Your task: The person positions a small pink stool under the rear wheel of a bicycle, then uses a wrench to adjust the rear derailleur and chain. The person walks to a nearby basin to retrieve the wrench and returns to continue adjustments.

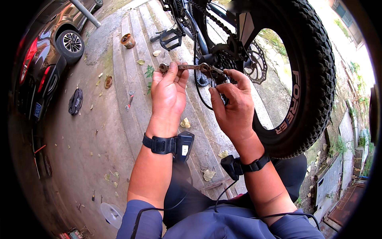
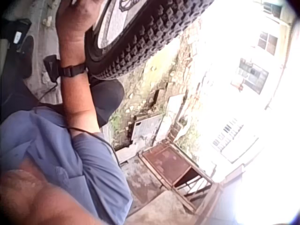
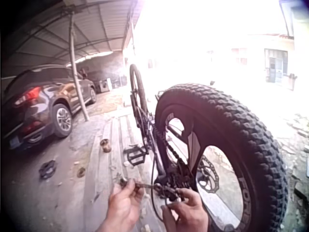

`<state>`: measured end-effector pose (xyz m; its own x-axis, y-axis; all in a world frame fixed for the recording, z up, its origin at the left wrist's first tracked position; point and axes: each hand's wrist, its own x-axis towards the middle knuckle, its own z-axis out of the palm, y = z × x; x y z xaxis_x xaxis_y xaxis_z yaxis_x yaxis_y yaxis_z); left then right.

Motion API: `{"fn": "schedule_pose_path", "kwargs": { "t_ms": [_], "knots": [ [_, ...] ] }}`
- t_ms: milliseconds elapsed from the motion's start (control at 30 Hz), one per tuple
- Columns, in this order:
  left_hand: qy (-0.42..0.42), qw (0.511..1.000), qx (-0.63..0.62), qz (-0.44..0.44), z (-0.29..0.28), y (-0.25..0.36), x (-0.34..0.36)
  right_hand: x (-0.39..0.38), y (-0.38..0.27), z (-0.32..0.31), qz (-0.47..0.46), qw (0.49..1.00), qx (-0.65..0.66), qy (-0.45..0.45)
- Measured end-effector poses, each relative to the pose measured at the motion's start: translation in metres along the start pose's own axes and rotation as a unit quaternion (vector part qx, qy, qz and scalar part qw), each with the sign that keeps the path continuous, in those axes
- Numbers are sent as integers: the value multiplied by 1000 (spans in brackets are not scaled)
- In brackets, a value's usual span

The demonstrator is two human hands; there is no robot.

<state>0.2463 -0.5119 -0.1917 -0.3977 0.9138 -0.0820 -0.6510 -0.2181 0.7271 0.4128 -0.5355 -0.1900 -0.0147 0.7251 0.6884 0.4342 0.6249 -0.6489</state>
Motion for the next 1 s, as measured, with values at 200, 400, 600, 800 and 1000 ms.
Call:
{"fn": "schedule_pose_path", "kwargs": {
  "t_ms": [200,400,600,800,1000],
  "knots": [
    [7,1000,-2,-10,-2,-3,-2,-1,-6,-1,32,999,11,-17],
    [20,999,-17,-36,1,-3,-5,-1,-5,-1,30,999,8,-21],
    [-95,980,146,94,2,28,10,-1,-5,-2,31,999,12,-23],
    [-242,830,485,134,5,36,2,-1,-2,-1,24,1000,11,-14],
    [-280,789,544,60,21,47,-1,-1,0,-2,21,1000,4,-20]
  ]
}}
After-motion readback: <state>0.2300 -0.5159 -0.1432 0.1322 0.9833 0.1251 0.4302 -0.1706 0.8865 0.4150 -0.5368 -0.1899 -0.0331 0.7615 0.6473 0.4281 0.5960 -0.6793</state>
